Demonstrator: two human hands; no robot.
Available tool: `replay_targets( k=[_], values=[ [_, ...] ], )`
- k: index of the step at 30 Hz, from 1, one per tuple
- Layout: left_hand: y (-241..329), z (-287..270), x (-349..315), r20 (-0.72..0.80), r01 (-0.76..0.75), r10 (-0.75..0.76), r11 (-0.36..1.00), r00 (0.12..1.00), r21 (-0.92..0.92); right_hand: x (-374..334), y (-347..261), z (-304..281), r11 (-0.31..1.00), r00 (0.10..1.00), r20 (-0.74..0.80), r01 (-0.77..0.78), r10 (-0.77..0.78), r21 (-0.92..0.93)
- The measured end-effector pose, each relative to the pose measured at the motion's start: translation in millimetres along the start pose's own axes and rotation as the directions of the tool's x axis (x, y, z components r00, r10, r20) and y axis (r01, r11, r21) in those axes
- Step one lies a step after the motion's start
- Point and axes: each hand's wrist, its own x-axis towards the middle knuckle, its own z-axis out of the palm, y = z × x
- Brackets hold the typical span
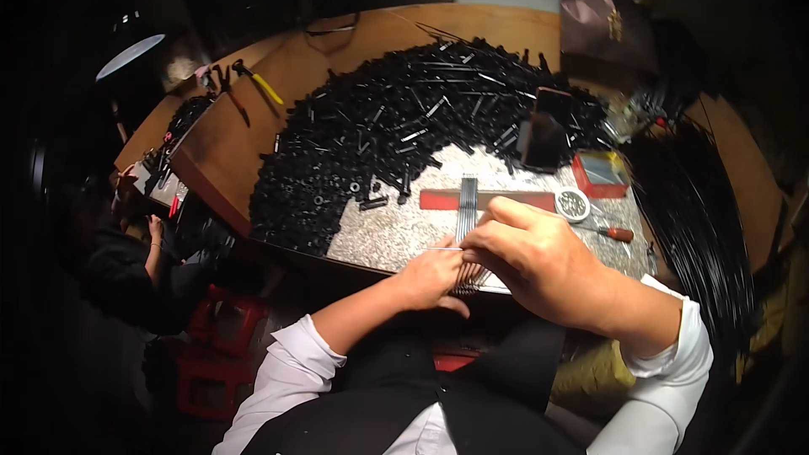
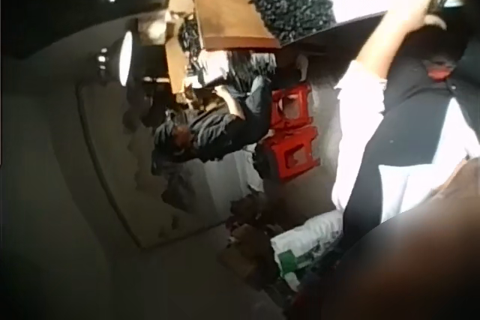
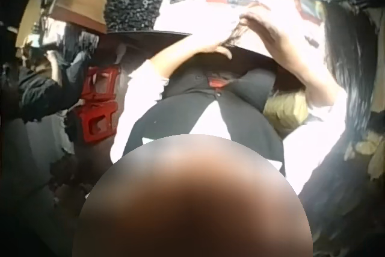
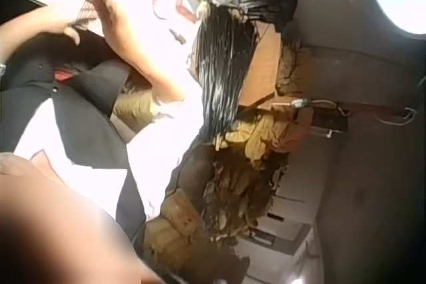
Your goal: Assembling electrical wires into a plastic connector housing using pliers and a hammer.
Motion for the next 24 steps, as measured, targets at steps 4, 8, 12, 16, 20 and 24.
replay_targets(
  k=[4,8,12,16,20,24],
  values=[
    [1,6,-1,0.019,-0.025,0.023,0.997,1.000,0.071,12,-15,-23,0.997,1.000,-0.003,0.017,-0.017,-0.076],
    [11,-23,15,-0.190,-0.030,0.021,0.999,0.981,-0.043,40,-36,-63,0.997,0.996,-0.086,-0.037,0.031,-0.063],
    [28,-91,37,-0.104,0.054,-0.082,0.967,0.991,-0.248,73,-21,-117,0.961,0.974,-0.130,0.154,-0.187,-0.228],
    [52,-128,79,-0.006,-0.039,0.043,0.844,0.999,-0.534,55,-29,-196,0.935,0.979,-0.188,0.005,-0.076,-0.355],
    [38,-126,74,0.014,0.106,-0.124,0.781,0.992,-0.616,62,1,-210,0.863,0.936,-0.309,-0.291,0.168,-0.413],
    [-18,-87,45,0.047,0.392,-0.599,0.461,0.799,-0.796,52,21,-124,0.763,0.903,-0.359,-0.055,-0.238,-0.644]
  ],
)
